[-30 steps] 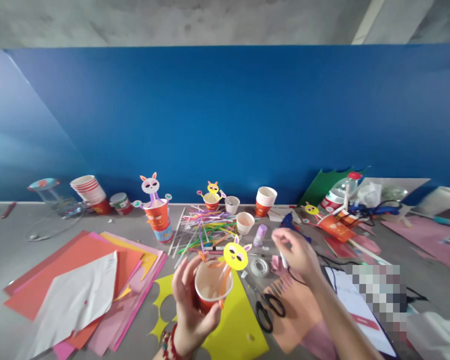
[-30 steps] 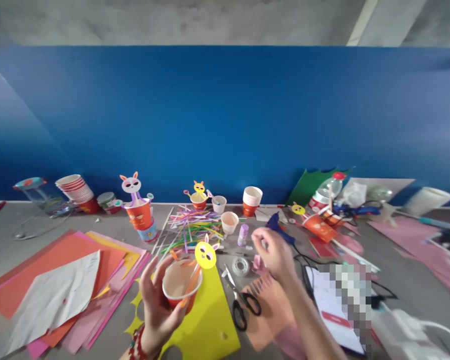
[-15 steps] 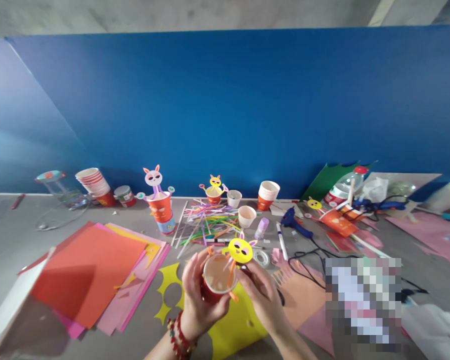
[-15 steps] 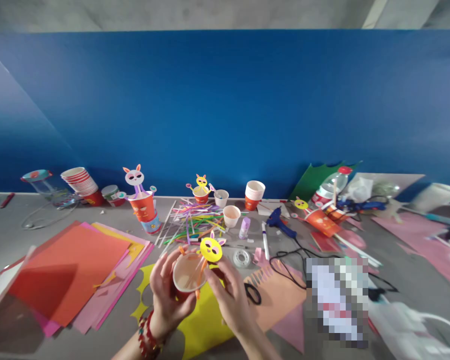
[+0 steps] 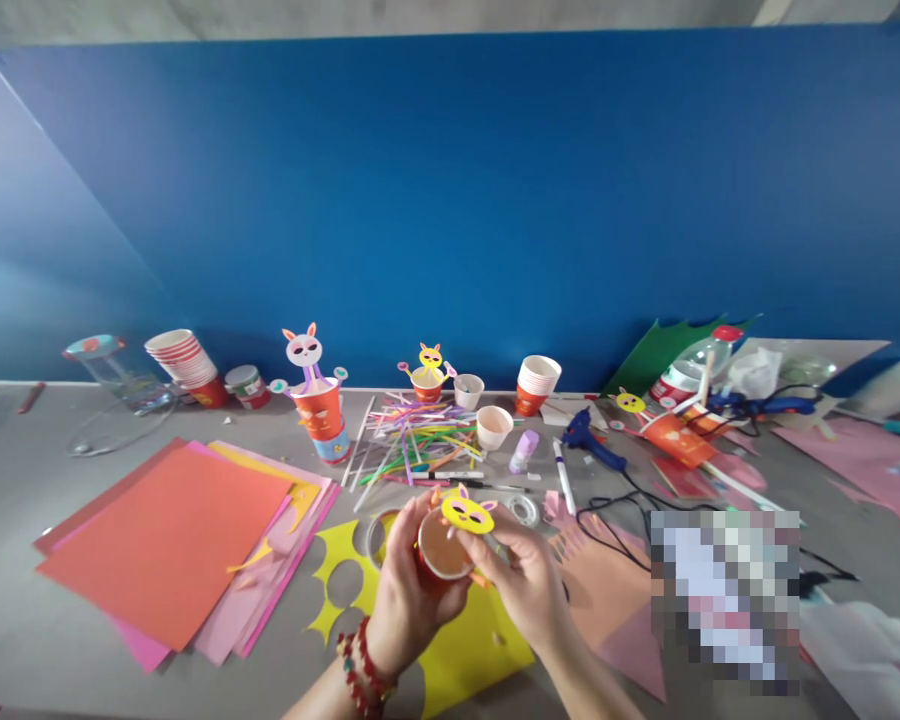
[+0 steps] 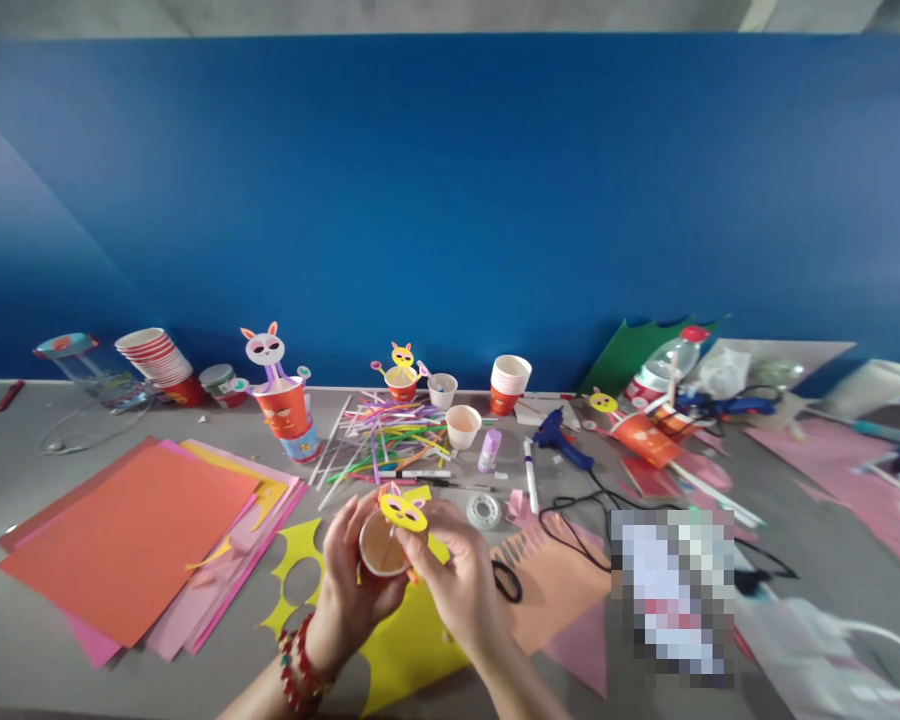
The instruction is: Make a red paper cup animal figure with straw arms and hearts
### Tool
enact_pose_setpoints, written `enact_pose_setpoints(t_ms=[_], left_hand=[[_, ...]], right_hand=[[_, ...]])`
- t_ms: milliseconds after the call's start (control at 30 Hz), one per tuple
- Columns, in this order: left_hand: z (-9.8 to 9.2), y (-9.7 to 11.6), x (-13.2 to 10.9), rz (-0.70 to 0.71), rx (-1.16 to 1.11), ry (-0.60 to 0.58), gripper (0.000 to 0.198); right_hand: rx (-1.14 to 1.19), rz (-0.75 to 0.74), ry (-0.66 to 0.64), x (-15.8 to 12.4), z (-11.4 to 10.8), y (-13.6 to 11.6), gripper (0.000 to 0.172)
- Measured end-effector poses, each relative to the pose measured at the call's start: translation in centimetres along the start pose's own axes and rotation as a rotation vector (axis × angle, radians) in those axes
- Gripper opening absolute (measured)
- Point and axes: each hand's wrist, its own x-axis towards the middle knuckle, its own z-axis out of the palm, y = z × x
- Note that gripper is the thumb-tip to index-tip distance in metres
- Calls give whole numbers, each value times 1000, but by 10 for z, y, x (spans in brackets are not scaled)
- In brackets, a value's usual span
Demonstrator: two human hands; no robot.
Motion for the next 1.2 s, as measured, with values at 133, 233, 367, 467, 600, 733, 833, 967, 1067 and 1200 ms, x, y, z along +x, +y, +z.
enact_pose_setpoints(t_ms=[133, 233, 367, 467, 600, 733, 833, 967, 1067, 1200], left_hand=[[1, -1, -1, -12, -10, 13, 88], [1, -2, 0, -19, -39, 17, 90], [-2, -2, 1, -33, -67, 15, 94], [-2, -3, 0, -84, -96, 0, 96], [-1, -4, 0, -117, -102, 34, 94], [0, -3, 3, -110, -130, 81, 93], [-2, -1, 5, -109, -219, 79, 92], [-2, 1, 6, -105, -317, 96, 91], [-3, 1, 7, -81, -375, 94, 91], [-5, 4, 10, -62, -417, 73, 91]], right_hand=[[-53, -37, 41, 2, -3, 4, 19], [21, -5, 63, 0, -4, 10, 19], [273, 115, 23, -10, -1, 21, 28], [451, 191, -21, -19, 4, 30, 39], [514, 165, 8, -29, 18, 32, 48], [456, 100, 89, -35, 30, 26, 39], [370, 47, 120, -37, 32, 26, 36], [93, -99, 126, -38, 22, 28, 34], [-102, -228, 96, -37, 12, 26, 31], [-235, -357, 35, -32, 1, 20, 26]])
